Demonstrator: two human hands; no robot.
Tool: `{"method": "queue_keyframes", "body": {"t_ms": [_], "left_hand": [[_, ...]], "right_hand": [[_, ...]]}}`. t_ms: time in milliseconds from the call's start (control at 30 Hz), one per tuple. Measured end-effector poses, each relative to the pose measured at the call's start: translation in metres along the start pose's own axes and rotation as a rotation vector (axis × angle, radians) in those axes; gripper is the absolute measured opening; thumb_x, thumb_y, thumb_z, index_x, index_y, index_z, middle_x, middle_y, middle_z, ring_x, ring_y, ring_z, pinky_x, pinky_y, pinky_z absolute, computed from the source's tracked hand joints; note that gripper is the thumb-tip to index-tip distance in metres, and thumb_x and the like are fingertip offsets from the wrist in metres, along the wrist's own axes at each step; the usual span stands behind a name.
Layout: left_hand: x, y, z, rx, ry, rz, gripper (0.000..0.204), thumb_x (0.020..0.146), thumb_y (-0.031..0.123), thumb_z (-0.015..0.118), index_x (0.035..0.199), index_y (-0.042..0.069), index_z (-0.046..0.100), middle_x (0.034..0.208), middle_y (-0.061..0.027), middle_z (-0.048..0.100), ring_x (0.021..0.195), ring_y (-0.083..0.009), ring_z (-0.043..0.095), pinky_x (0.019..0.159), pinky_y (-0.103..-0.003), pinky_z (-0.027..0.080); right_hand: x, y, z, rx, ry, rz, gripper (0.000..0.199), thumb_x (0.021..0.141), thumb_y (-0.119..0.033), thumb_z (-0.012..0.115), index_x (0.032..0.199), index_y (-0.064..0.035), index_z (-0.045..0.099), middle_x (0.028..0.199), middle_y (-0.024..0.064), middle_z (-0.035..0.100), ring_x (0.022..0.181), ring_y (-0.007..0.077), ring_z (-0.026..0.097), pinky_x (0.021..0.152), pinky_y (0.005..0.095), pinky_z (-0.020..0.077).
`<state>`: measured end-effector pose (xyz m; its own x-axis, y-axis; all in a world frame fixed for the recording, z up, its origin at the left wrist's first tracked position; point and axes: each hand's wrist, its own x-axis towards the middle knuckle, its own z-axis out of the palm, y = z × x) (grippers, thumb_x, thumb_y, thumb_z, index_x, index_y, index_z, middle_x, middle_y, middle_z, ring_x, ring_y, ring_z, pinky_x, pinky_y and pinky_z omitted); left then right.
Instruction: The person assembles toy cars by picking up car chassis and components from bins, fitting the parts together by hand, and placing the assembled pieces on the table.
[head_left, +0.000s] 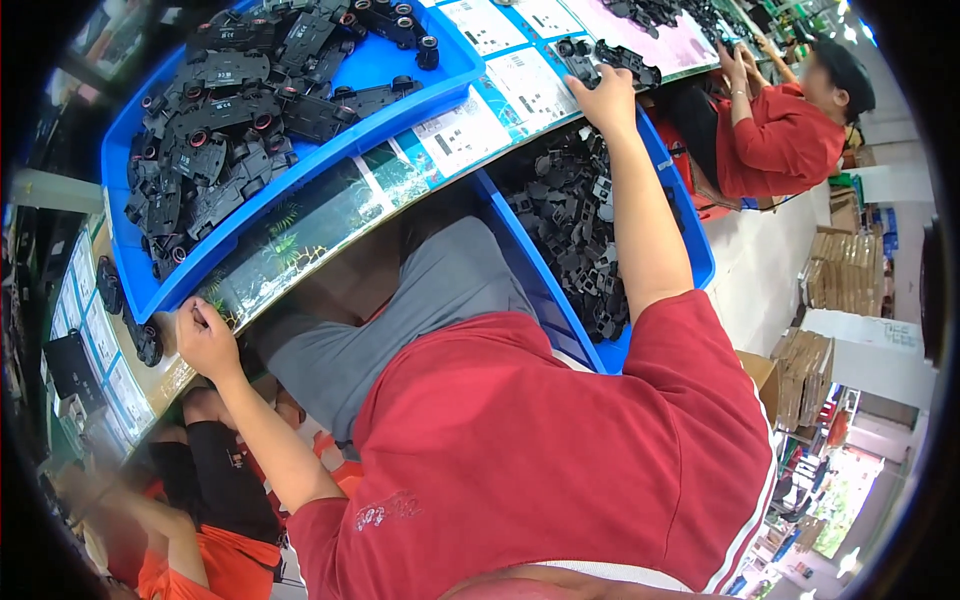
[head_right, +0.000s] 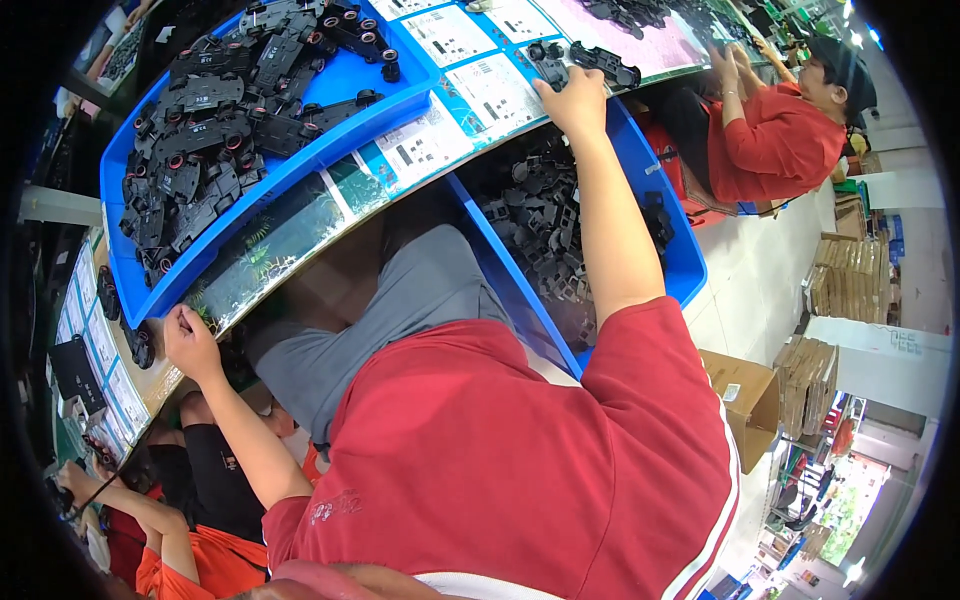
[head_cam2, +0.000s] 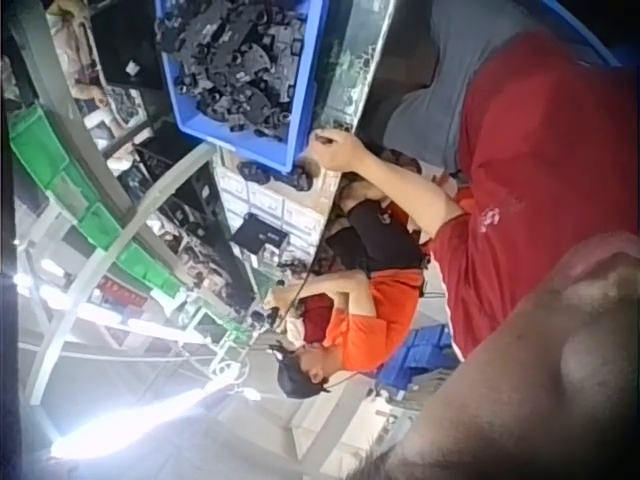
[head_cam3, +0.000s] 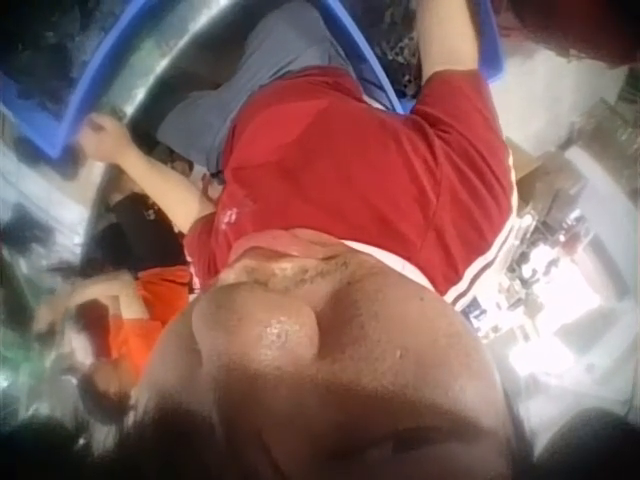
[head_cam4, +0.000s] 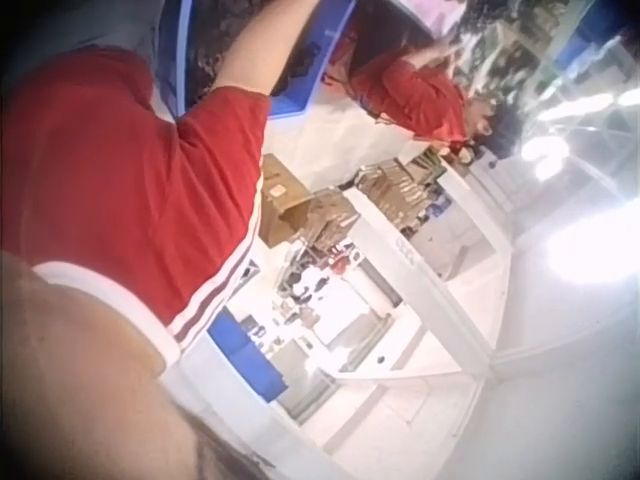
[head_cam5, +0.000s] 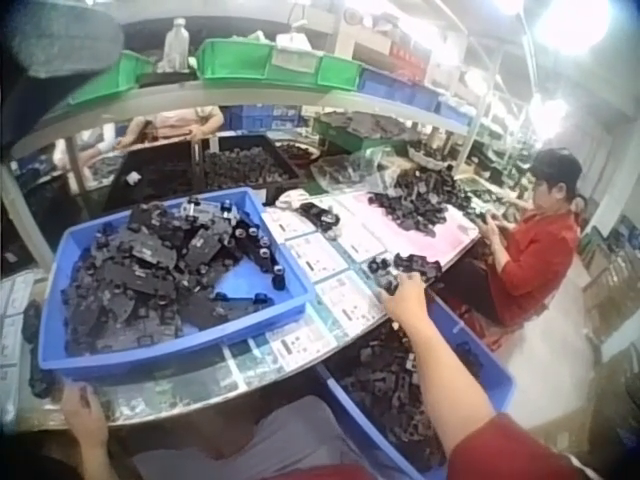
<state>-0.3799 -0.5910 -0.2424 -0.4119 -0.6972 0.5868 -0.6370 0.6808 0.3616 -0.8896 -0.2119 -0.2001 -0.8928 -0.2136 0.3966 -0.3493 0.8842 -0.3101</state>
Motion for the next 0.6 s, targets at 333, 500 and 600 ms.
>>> {"method": "queue_keyframes", "body": {"t_ms": [333, 500, 600], "left_hand": [[0.001, 0.001, 0.000, -0.001, 0.014, -0.005, 0.016, 0.090, 0.015, 0.062, 0.092, 0.001, 0.068, 0.073, -0.0104, 0.063, 0.061, -0.0249, 0.059, 0.061, -0.038, 0.047], [0.002, 0.000, 0.001, 0.009, 0.009, -0.001, 0.016, 0.090, 0.015, 0.062, 0.093, 0.001, 0.069, 0.074, -0.0107, 0.064, 0.062, -0.0250, 0.060, 0.061, -0.038, 0.048], [0.000, 0.001, -0.001, 0.004, 0.006, -0.003, 0.016, 0.091, 0.014, 0.062, 0.093, 0.000, 0.069, 0.074, -0.0108, 0.064, 0.062, -0.0250, 0.060, 0.060, -0.037, 0.048]], "right_hand": [[0.015, 0.004, 0.003, 1.087, -0.397, 0.350, 0.039, 0.089, -0.025, 0.066, 0.109, 0.0093, 0.068, 0.091, 0.0196, 0.072, 0.077, 0.0260, 0.070, 0.069, 0.0374, 0.0554], [0.005, 0.002, 0.010, 0.403, -0.267, 0.110, 0.053, 0.086, -0.037, 0.072, 0.112, 0.0087, 0.066, 0.099, 0.0246, 0.071, 0.090, 0.0333, 0.070, 0.081, 0.0396, 0.0548], [-0.007, -0.026, -0.006, 0.108, -0.126, -0.092, 0.061, 0.081, -0.043, 0.075, 0.116, 0.0069, 0.066, 0.109, 0.0270, 0.067, 0.102, 0.0399, 0.066, 0.092, 0.0417, 0.0513]]}}
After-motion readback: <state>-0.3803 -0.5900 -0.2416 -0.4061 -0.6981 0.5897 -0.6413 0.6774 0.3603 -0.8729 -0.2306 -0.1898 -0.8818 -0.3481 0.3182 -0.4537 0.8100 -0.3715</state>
